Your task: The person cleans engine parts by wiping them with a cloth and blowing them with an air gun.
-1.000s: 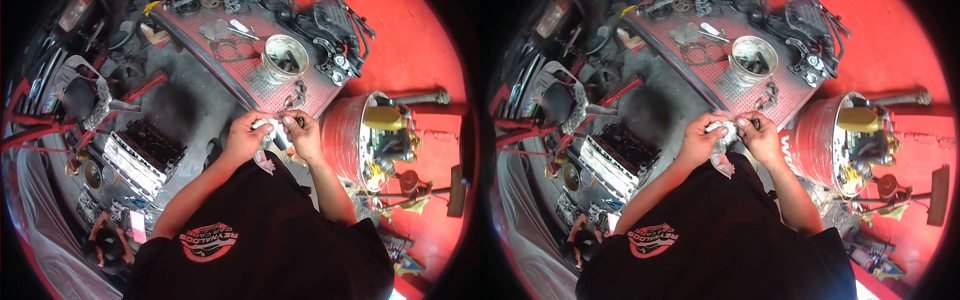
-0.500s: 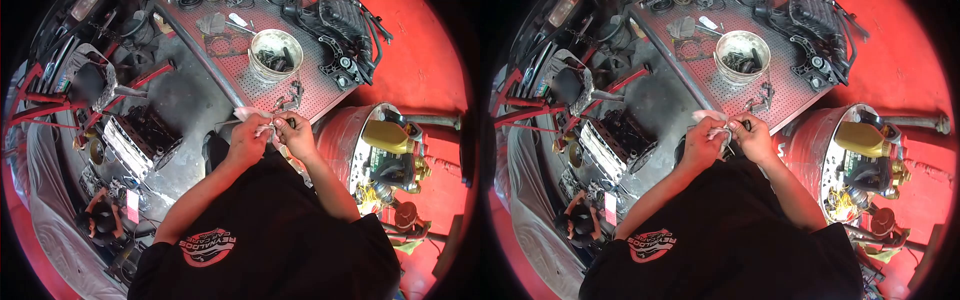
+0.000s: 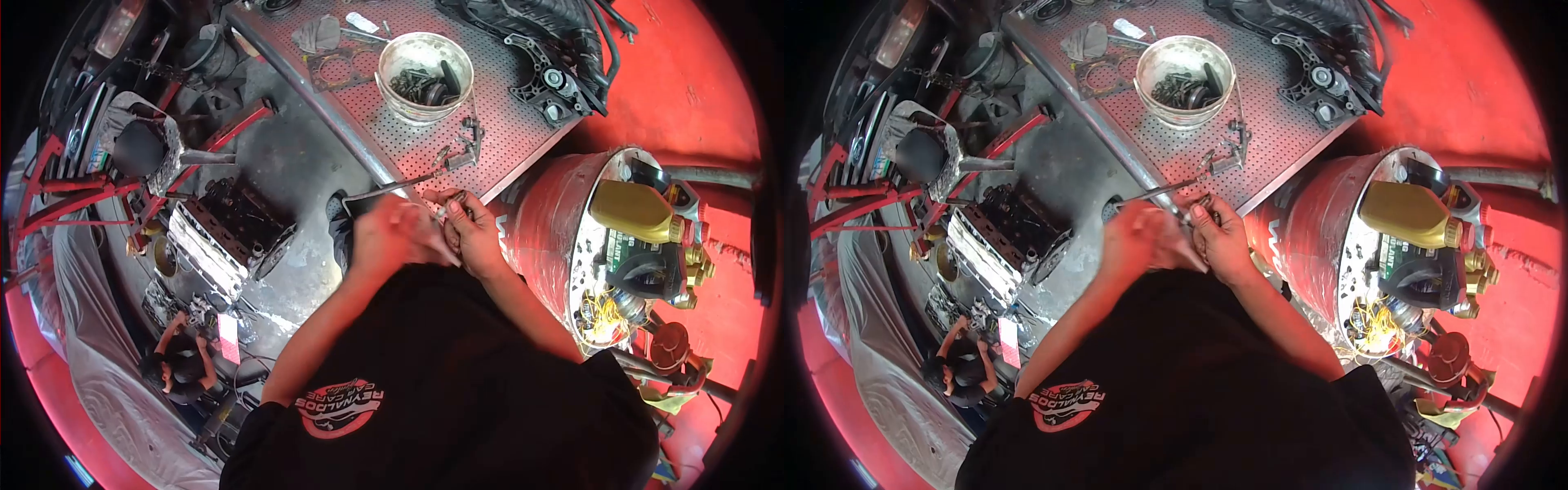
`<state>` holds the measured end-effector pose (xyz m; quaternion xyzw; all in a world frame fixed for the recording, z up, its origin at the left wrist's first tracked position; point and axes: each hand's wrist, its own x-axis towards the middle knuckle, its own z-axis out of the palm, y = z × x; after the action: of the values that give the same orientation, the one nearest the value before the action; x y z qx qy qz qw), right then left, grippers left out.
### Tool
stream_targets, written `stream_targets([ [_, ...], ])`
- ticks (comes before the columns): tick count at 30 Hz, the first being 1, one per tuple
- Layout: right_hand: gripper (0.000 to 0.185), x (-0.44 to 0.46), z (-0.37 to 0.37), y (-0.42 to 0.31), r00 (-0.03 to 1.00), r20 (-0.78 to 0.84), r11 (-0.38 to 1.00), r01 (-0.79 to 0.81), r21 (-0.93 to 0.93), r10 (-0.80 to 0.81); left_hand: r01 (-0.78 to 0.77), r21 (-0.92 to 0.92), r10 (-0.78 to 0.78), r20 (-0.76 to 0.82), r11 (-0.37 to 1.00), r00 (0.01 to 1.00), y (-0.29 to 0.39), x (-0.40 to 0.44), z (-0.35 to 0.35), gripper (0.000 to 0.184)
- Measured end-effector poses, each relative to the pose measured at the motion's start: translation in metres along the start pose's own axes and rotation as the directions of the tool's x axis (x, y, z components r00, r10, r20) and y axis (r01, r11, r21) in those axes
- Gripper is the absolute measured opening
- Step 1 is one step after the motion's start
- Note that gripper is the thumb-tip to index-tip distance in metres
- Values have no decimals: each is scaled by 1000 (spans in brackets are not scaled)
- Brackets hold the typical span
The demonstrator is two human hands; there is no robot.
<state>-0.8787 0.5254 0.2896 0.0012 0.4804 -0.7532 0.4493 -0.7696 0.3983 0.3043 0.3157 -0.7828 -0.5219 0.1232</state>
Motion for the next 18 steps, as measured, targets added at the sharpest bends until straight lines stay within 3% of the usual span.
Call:
stream_targets([
  [1,21,-1,-8,-8,999,-19,979,-40,-200,37,237,-383,-251,13,893,968,-6,0,-19,15],
  [2,20,2,-11,-11,997,-44,920,-76,-385,63,335,-542,-355,71,771,932,-3,5,-27,15],
  [3,13,3,-9,-7,996,-20,855,68,-515,-91,412,-676,-454,128,611,882,5,9,-36,15],
  [4,13,3,-7,-7,996,-25,859,63,-508,-87,376,-671,-363,167,639,916,16,12,-36,17],
  [5,13,4,-6,-9,999,29,774,41,-632,-29,330,-671,-269,198,664,943,26,16,-33,20],
  [6,13,4,0,-8,996,77,672,31,-740,40,-128,-295,167,112,947,980,7,17,-11,25],
  [7,16,3,12,-4,1000,27,782,28,-623,-15,-68,-392,114,95,917,989,-1,15,14,27],
  [8,16,3,13,-4,999,33,785,34,-618,-17,-73,-385,117,91,920,989,0,14,12,27],
  [10,20,0,5,-8,993,91,636,26,-772,70,-104,-204,123,87,973,989,0,13,12,22],
  [11,25,-3,6,-2,994,110,726,62,-685,19,-115,-157,130,87,981,988,1,13,9,13],
  [12,25,-11,7,6,996,82,728,30,-685,36,-90,-166,109,110,982,988,2,9,9,13],
  [14,28,-7,11,16,981,192,625,163,-764,-21,35,55,-37,33,998,999,0,20,6,13],
  [15,27,-10,23,2,974,199,428,133,-894,111,222,-137,-211,90,965,973,-11,35,3,17],
  [16,27,-9,23,5,974,197,435,130,-891,113,494,-474,-396,297,729,869,-24,36,-8,18],
  [18,31,-6,18,8,972,210,681,84,-727,104,498,-683,-426,292,534,857,-32,42,-32,18],
])
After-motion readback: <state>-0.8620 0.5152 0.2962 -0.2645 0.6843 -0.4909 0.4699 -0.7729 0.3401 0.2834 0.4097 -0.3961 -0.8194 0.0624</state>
